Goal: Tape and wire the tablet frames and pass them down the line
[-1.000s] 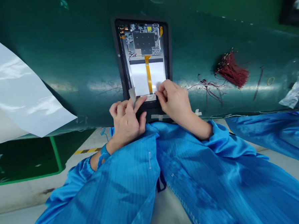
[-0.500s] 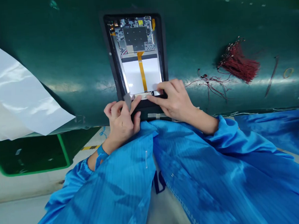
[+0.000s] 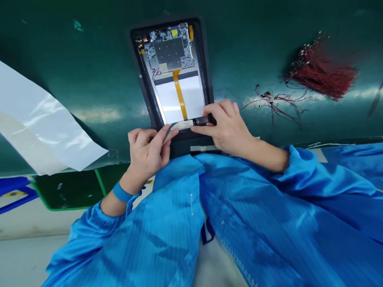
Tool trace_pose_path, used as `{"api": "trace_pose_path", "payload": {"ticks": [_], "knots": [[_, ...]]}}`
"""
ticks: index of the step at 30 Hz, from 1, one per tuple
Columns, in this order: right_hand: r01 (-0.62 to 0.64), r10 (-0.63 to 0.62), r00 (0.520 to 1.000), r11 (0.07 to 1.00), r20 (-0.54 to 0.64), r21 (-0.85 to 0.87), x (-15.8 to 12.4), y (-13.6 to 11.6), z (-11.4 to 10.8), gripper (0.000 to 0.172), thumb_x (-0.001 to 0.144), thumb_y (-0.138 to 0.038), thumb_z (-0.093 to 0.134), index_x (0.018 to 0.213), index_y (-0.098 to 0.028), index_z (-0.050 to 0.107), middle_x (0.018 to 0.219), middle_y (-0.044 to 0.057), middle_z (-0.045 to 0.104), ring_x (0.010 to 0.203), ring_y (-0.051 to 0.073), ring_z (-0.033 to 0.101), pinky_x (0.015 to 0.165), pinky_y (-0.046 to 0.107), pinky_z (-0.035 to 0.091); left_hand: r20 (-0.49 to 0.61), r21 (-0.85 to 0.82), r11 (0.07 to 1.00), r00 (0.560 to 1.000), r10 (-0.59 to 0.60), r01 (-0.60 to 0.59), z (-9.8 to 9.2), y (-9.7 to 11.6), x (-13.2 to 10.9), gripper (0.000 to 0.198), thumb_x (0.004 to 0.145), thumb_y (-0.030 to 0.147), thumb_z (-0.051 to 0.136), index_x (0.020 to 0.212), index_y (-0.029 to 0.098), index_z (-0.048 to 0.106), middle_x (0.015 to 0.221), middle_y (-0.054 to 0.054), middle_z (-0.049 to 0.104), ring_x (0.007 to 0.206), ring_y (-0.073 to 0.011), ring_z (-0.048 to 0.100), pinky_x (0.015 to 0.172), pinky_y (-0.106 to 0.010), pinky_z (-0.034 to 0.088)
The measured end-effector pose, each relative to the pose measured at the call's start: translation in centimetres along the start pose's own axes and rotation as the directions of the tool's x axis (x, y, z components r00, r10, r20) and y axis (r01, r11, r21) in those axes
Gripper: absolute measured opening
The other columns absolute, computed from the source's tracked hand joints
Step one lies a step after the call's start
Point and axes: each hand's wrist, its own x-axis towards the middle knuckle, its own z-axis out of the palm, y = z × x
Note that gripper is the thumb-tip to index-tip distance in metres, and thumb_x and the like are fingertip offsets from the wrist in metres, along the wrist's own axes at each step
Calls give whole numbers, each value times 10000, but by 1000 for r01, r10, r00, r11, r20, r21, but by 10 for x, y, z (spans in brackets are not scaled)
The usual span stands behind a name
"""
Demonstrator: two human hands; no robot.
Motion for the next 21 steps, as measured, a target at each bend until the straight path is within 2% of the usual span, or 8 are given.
{"api": "trace_pose_path", "payload": {"ticks": [4, 6, 10, 13, 15, 18, 21], "knots": [[-52, 60, 994, 995, -89, 88, -9, 6, -4, 317, 1038, -184, 499, 1131, -304, 778, 1298, 97, 589, 1178, 319, 509, 1006, 544, 446, 4, -47, 990, 991, -136, 136, -3, 19, 15, 379, 1036, 518, 589, 1163, 180, 702, 1161, -109, 723, 1146, -316, 598, 1067, -576, 368], [-67, 80, 991, 991, -111, 116, -9, 10, 0, 301, 1022, -189, 505, 1148, -297, 755, 1282, 103, 586, 1174, 319, 515, 994, 549, 460, 19, -41, 985, 986, -164, 165, -3, 26, 25, 394, 1058, 527, 552, 1186, 173, 666, 1185, -102, 714, 1220, -311, 567, 1077, -557, 383], [-87, 101, 979, 993, -176, 85, -10, 11, 15, 310, 1009, -178, 499, 1205, -290, 711, 1267, 107, 589, 1145, 312, 523, 969, 536, 454, 70, -16, 995, 993, -93, 94, -1, 37, 44, 440, 1046, 496, 588, 1358, 186, 586, 1131, -99, 730, 1165, -325, 575, 1052, -565, 393], [-46, 46, 967, 999, -250, 5, -12, 9, 22, 297, 1017, -164, 481, 1190, -249, 707, 1248, 114, 608, 1098, 295, 518, 927, 485, 431, 88, -6, 1000, 996, 1, 0, 2, 47, 52, 543, 1018, 399, 639, 1493, 169, 508, 1088, -106, 734, 1111, -346, 601, 1002, -551, 395], [-13, -3, 954, 999, -299, -53, -12, 6, 23, 285, 1029, -159, 467, 1156, -219, 716, 1215, 121, 627, 1060, 281, 510, 880, 443, 411, 77, -15, 1000, 997, 7, -5, 1, 50, 57, 611, 980, 319, 662, 1533, 158, 457, 1052, -102, 734, 1097, -348, 632, 979, -529, 415], [14, -53, 934, 994, -352, -112, -11, 4, 22, 272, 1033, -141, 470, 1098, -194, 729, 1166, 124, 650, 1024, 266, 494, 827, 403, 370, 8, -110, 993, 999, -47, 48, -10, 40, 74, 718, 925, 321, 739, 1530, 196, 374, 975, -42, 719, 981, -282, 675, 921, -466, 488], [17, -68, 928, 990, -366, -140, -9, 3, 23, 273, 1017, -108, 485, 1056, -193, 741, 1140, 120, 665, 1022, 260, 478, 816, 391, 333, -210, -151, 987, 974, -85, 53, -31, 13, 110, 739, 939, 284, 731, 1504, 252, 257, 1022, 7, 692, 912, -203, 683, 840, -386, 516]]}}
